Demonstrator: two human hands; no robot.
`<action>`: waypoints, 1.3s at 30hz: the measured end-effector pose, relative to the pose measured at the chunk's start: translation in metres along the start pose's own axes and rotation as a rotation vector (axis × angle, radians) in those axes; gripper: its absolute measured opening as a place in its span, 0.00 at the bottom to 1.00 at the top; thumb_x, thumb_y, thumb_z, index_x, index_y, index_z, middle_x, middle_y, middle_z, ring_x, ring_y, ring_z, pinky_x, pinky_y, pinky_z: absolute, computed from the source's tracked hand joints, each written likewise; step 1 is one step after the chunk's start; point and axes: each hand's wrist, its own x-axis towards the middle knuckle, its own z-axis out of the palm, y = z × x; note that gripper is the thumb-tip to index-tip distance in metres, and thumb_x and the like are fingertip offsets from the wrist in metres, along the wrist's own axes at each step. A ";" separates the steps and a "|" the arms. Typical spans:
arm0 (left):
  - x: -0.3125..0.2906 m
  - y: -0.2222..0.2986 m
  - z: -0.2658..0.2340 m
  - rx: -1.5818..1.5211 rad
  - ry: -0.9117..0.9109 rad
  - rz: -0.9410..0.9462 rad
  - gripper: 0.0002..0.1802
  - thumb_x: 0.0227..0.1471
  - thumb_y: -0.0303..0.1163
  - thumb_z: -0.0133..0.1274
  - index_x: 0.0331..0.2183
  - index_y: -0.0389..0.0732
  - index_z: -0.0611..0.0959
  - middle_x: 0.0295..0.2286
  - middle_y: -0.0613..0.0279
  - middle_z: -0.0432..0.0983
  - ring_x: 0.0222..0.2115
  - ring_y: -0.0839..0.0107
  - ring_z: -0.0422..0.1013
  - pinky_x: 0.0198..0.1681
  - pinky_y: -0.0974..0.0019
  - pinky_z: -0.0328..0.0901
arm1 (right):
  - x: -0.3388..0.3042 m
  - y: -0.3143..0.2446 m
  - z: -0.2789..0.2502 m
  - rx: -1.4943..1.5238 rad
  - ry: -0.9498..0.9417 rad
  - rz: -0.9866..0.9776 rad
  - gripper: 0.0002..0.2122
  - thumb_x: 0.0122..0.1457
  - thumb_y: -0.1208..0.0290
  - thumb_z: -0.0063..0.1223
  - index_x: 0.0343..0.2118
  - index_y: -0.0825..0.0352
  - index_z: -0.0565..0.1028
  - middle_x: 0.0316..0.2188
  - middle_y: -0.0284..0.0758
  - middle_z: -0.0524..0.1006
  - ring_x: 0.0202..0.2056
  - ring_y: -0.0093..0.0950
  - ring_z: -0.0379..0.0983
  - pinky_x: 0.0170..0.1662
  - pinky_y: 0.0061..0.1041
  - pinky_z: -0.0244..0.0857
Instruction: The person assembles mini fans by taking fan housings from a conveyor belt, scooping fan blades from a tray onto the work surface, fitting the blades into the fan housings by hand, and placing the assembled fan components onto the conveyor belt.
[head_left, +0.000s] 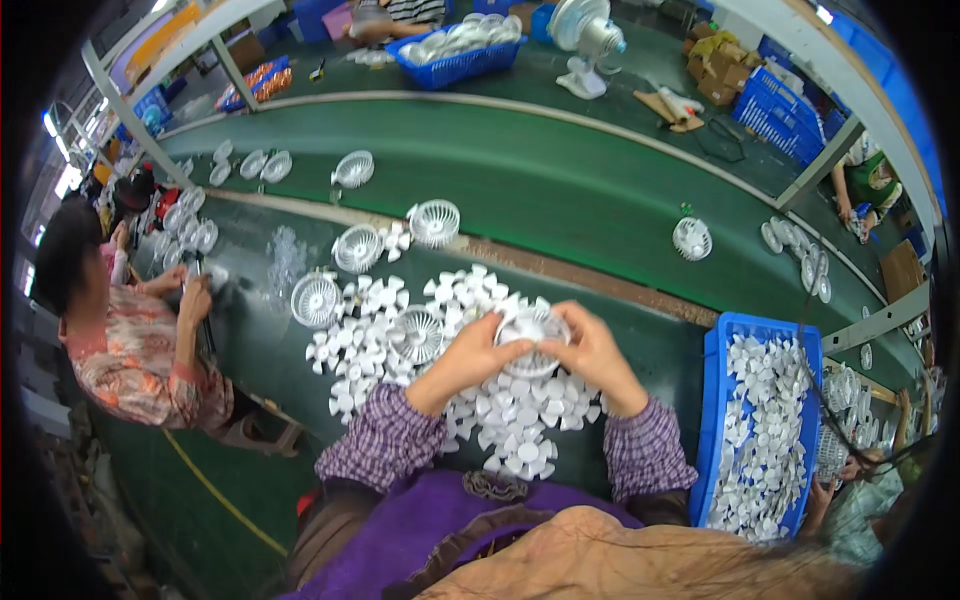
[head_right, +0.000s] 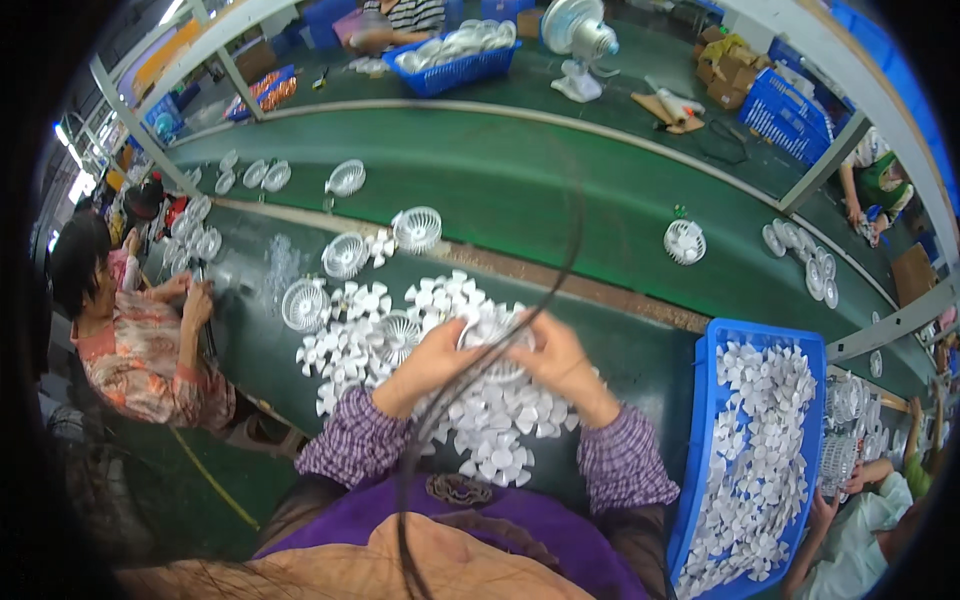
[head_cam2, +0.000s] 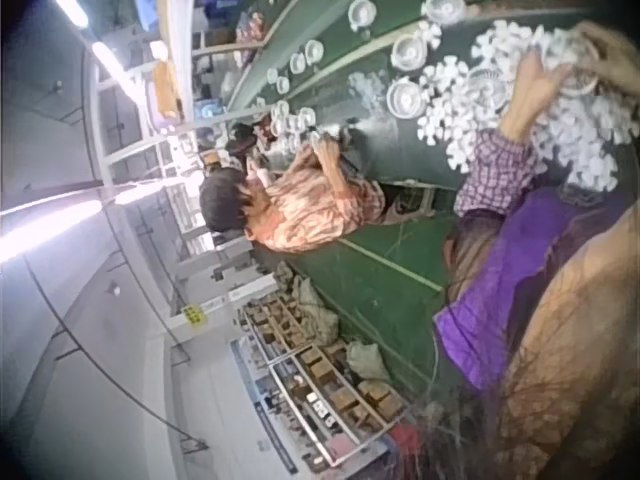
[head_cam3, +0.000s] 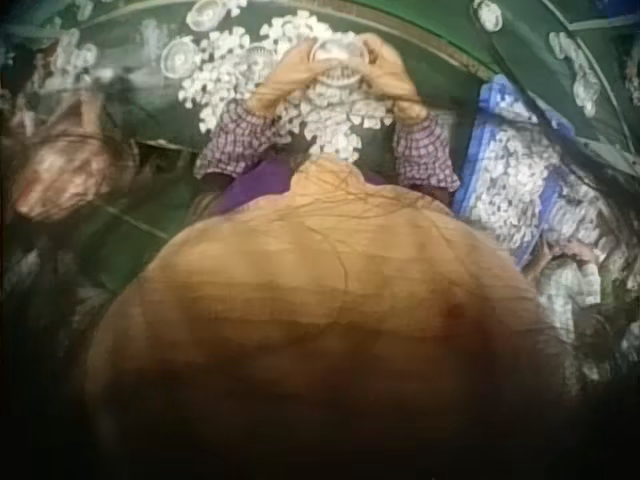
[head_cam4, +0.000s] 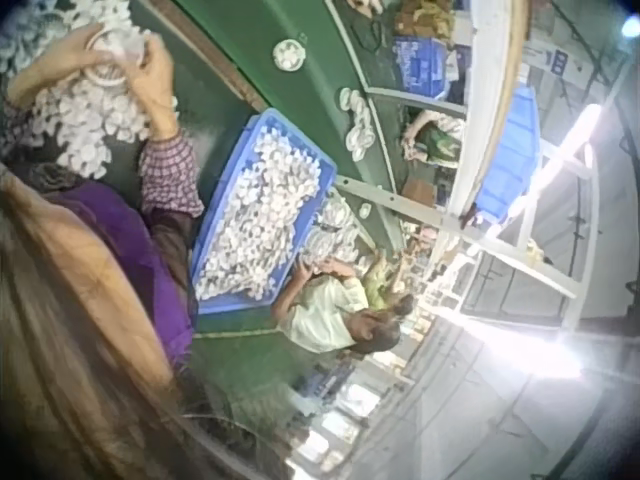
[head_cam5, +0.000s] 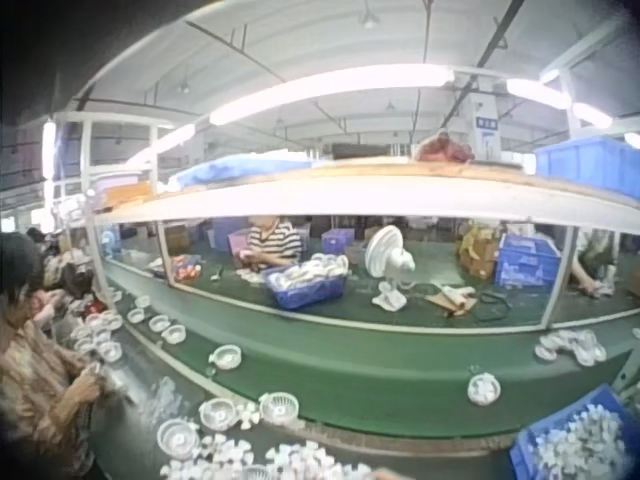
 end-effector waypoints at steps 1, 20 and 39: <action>-0.002 0.000 0.002 -0.335 -0.140 -0.133 0.26 0.51 0.36 0.59 0.49 0.32 0.72 0.44 0.52 0.75 0.39 0.67 0.74 0.35 0.67 0.72 | 0.005 0.002 -0.006 0.128 0.019 -0.014 0.16 0.51 0.79 0.61 0.43 0.68 0.71 0.36 0.28 0.74 0.38 0.17 0.71 0.41 0.19 0.66; 0.120 -0.086 -0.178 0.177 0.303 -0.637 0.24 0.50 0.51 0.55 0.28 0.36 0.77 0.23 0.55 0.79 0.19 0.68 0.77 0.17 0.69 0.70 | -0.033 0.092 -0.140 -0.279 0.731 0.087 0.10 0.58 0.65 0.56 0.30 0.67 0.76 0.21 0.25 0.72 0.21 0.14 0.65 0.24 0.15 0.60; 0.007 -0.010 -0.094 -0.658 0.070 -0.141 0.24 0.52 0.28 0.50 0.49 0.27 0.68 0.37 0.48 0.76 0.29 0.63 0.78 0.17 0.74 0.73 | -0.092 0.023 -0.054 -1.168 0.121 0.034 0.17 0.43 0.77 0.59 0.41 0.62 0.77 0.36 0.33 0.71 0.41 0.34 0.64 0.44 0.31 0.57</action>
